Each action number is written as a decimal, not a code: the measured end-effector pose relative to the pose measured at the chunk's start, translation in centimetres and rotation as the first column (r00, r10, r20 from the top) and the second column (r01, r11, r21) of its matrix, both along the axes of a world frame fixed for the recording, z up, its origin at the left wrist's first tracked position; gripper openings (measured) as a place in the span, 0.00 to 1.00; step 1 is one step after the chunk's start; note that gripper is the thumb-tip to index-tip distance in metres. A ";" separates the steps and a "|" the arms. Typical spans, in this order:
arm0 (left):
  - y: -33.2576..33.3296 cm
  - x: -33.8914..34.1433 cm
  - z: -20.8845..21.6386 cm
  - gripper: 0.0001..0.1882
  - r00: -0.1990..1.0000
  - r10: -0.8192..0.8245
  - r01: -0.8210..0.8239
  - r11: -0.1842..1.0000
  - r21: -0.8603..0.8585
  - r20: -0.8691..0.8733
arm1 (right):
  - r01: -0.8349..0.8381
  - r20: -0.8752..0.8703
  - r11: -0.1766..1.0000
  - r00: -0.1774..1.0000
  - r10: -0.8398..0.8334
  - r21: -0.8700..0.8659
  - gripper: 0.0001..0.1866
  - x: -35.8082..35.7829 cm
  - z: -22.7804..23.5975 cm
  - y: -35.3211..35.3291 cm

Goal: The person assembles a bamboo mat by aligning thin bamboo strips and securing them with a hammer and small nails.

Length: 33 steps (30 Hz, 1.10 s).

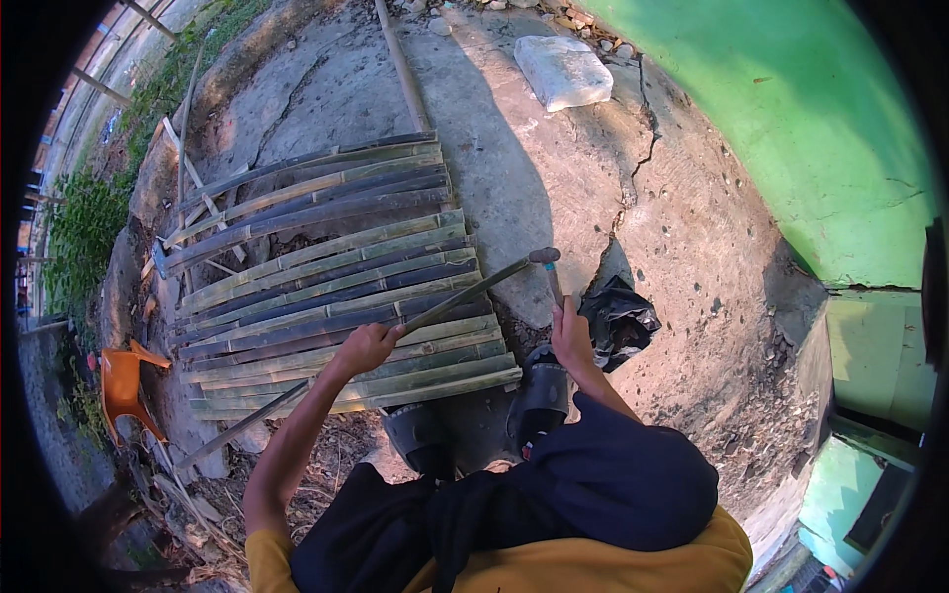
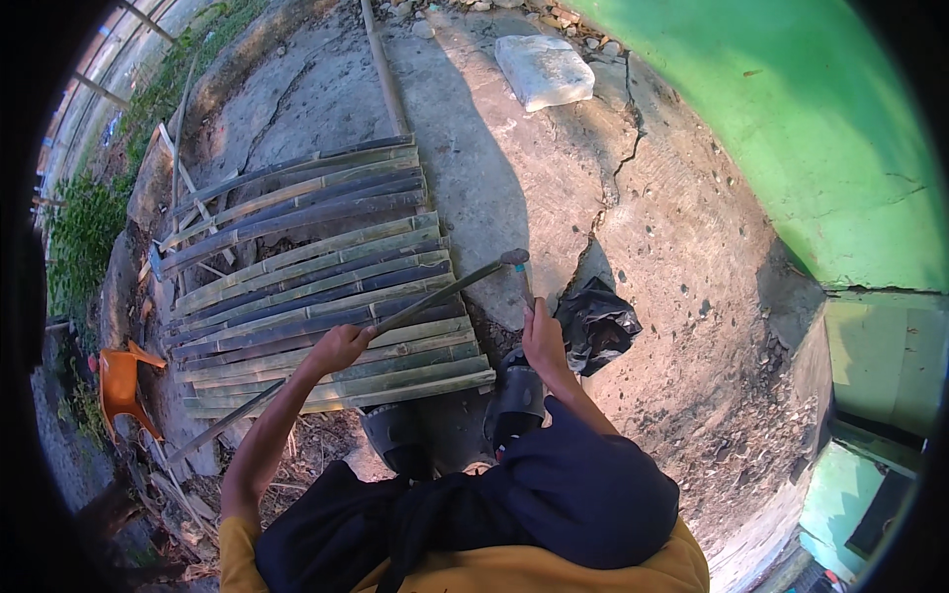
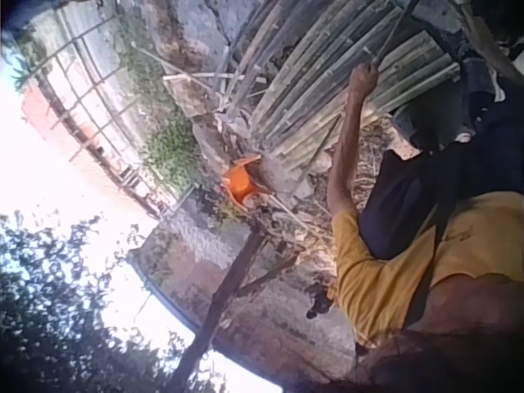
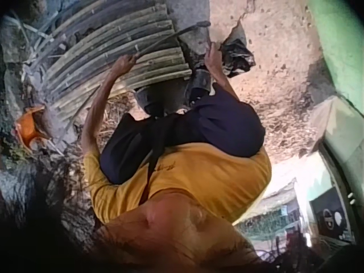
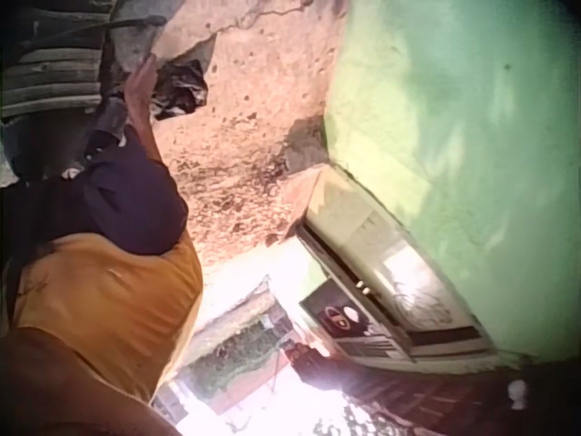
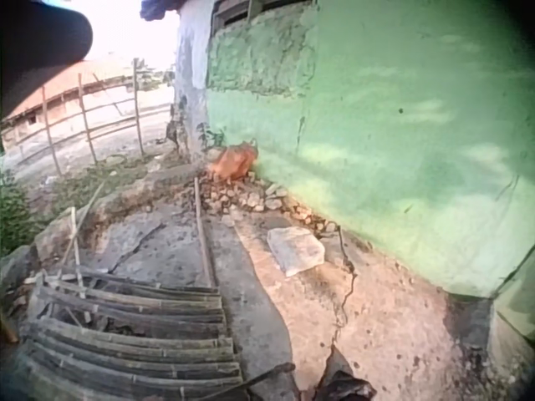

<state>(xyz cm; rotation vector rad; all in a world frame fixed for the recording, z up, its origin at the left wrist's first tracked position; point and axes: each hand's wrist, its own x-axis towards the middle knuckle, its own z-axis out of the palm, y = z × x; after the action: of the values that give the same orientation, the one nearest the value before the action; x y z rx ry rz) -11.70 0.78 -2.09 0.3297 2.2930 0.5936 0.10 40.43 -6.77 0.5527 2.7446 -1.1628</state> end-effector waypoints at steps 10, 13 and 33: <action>0.0 -0.4 1.1 0.39 0.990 0.019 -0.011 0.998 -0.057 0.142 | 0.101 -0.248 0.988 0.960 -0.126 -0.113 0.11 -4.1 8.1 -1.1; 1.2 -1.1 0.8 0.38 0.992 -0.045 0.051 0.998 -0.043 0.121 | -0.116 0.043 0.966 0.993 0.109 0.232 0.14 -1.3 1.0 0.5; -2.0 -0.2 -3.4 0.16 0.893 -0.339 0.360 0.933 0.015 -0.296 | 0.112 -0.296 0.994 0.949 -0.109 -0.009 0.16 -4.5 6.2 -0.8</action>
<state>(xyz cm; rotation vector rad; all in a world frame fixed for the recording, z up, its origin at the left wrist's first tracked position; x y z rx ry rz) -11.85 -1.26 -5.54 0.8965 2.4067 0.4620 -4.43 39.67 -0.58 0.5837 3.0023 -1.3619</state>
